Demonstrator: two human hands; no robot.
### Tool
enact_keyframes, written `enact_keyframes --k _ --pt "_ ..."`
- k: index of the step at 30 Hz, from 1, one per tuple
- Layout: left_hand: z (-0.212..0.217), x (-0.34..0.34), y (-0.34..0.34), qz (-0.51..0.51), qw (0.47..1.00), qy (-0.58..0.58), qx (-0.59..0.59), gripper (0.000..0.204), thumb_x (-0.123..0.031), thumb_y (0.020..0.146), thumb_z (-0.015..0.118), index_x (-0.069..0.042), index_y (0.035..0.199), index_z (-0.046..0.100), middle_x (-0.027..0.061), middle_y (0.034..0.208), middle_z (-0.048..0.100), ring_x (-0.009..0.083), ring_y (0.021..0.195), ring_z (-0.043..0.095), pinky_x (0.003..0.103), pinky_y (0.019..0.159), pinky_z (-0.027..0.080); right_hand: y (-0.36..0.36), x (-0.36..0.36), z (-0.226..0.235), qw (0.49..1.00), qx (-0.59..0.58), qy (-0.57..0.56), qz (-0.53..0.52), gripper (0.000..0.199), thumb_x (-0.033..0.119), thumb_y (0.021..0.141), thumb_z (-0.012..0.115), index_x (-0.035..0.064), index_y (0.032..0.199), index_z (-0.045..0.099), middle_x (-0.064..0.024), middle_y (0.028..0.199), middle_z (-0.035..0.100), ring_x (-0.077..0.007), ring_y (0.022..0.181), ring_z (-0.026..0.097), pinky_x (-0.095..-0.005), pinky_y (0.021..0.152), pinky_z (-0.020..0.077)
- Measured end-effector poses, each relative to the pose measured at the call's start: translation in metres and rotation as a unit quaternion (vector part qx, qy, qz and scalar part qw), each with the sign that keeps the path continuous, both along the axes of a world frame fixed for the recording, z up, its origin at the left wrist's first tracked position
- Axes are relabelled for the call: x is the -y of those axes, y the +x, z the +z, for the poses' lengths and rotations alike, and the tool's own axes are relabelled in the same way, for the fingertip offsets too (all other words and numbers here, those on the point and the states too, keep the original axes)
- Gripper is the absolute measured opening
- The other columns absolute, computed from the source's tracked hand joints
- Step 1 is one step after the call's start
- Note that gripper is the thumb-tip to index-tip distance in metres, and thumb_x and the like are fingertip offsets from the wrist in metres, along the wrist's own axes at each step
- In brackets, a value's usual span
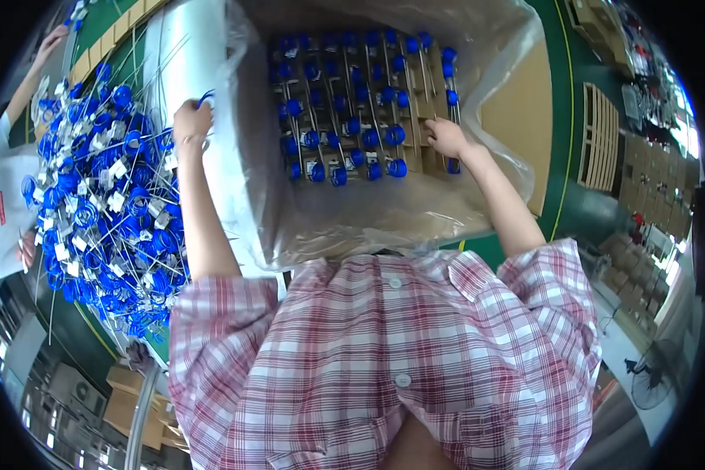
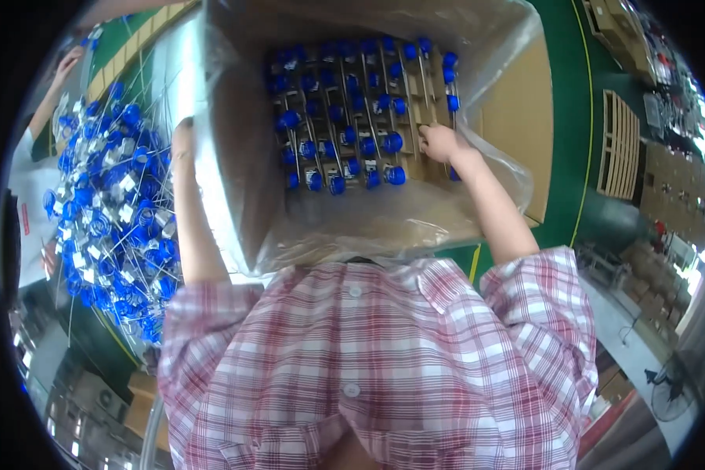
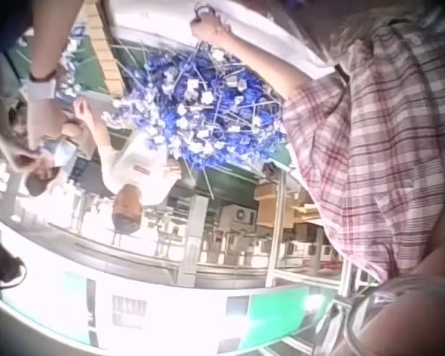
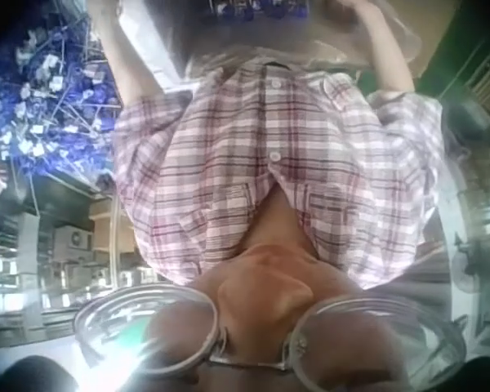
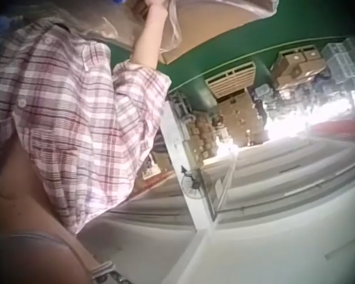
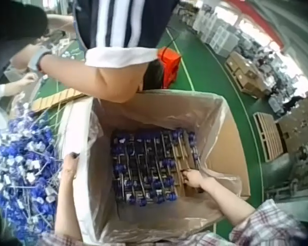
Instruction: Packing small blue-capped industrial components into a cardboard box with a grid separator.
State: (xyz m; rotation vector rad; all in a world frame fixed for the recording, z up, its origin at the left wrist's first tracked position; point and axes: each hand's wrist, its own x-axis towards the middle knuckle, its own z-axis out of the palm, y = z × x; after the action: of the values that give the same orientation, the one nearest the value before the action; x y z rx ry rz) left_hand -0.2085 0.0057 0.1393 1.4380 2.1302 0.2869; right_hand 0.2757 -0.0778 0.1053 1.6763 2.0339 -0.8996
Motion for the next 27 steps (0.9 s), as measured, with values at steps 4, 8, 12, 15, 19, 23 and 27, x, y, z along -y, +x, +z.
enact_keyframes --k 4,8,12,15,19,23,27 --pt "0.097 0.067 0.016 0.107 0.992 0.045 0.05 0.029 -0.018 0.081 0.056 0.005 0.097 0.06 0.0089 0.073 0.062 0.0127 0.064 0.06 0.026 0.059 0.049 0.017 -0.022 -0.026 0.994 0.049 0.034 0.089 0.035 0.014 0.077 0.055 0.0047 0.111 0.05 -0.0197 0.111 0.052 -0.037 0.097 0.055 -0.0425 0.083 0.0452" --pt "0.189 0.131 0.038 0.213 0.956 0.159 0.124 0.028 -0.026 0.086 0.06 0.001 0.081 0.057 0.0043 0.075 0.057 0.009 0.067 0.055 0.022 0.061 0.048 0.006 -0.043 -0.028 0.972 0.034 0.131 0.19 0.046 0.011 0.075 0.055 0.0087 0.121 0.048 -0.0128 0.127 0.045 -0.0295 0.112 0.048 -0.0421 0.089 0.0419" --pt "0.275 0.17 0.113 0.245 0.943 0.22 0.054 0.019 -0.017 0.088 0.059 -0.002 0.078 0.054 0.0018 0.071 0.053 0.006 0.057 0.047 0.018 0.056 0.042 -0.004 -0.049 -0.034 0.95 -0.044 0.146 0.273 0.058 0.006 0.072 0.056 0.011 0.128 0.043 -0.0029 0.139 0.036 -0.0223 0.127 0.035 -0.0394 0.096 0.0363" --pt "0.292 0.175 0.155 0.239 0.937 0.233 0.108 0.017 -0.015 0.087 0.059 -0.001 0.078 0.054 0.0024 0.071 0.053 0.0066 0.057 0.047 0.018 0.053 0.042 0.008 -0.048 -0.047 0.95 -0.056 0.151 0.269 0.063 0.002 0.069 0.057 0.0119 0.13 0.042 -0.001 0.143 0.031 -0.022 0.129 0.032 -0.0377 0.097 0.0346" --pt "0.27 0.145 0.229 0.154 0.957 0.171 0.178 0.011 -0.01 0.087 0.058 0.0 0.086 0.058 0.0044 0.078 0.059 0.0086 0.064 0.056 0.02 0.052 0.045 0.025 -0.041 -0.059 0.943 -0.069 0.17 0.277 0.07 -0.003 0.065 0.057 0.0121 0.131 0.041 -0.0003 0.146 0.024 -0.022 0.129 0.032 -0.0394 0.099 0.034" --pt "0.177 0.094 0.275 0.003 0.95 -0.023 0.313 0.022 -0.021 0.084 0.064 0.001 0.087 0.06 0.0006 0.072 0.06 0.0062 0.066 0.054 0.021 0.059 0.042 0.04 -0.036 -0.09 0.935 -0.052 0.173 0.306 0.062 -0.001 0.07 0.054 0.0112 0.129 0.042 -0.0032 0.144 0.028 -0.0227 0.13 0.031 -0.0402 0.103 0.0317" --pt "0.08 0.083 0.311 -0.118 0.977 -0.058 0.165 0.03 -0.029 0.079 0.066 0.001 0.086 0.061 0.0065 0.068 0.061 0.0109 0.062 0.055 0.027 0.057 0.043 0.039 -0.037 -0.114 0.923 -0.108 0.219 0.297 0.053 0.001 0.075 0.051 0.0117 0.127 0.045 -0.0039 0.139 0.036 -0.0233 0.13 0.031 -0.0405 0.105 0.029"
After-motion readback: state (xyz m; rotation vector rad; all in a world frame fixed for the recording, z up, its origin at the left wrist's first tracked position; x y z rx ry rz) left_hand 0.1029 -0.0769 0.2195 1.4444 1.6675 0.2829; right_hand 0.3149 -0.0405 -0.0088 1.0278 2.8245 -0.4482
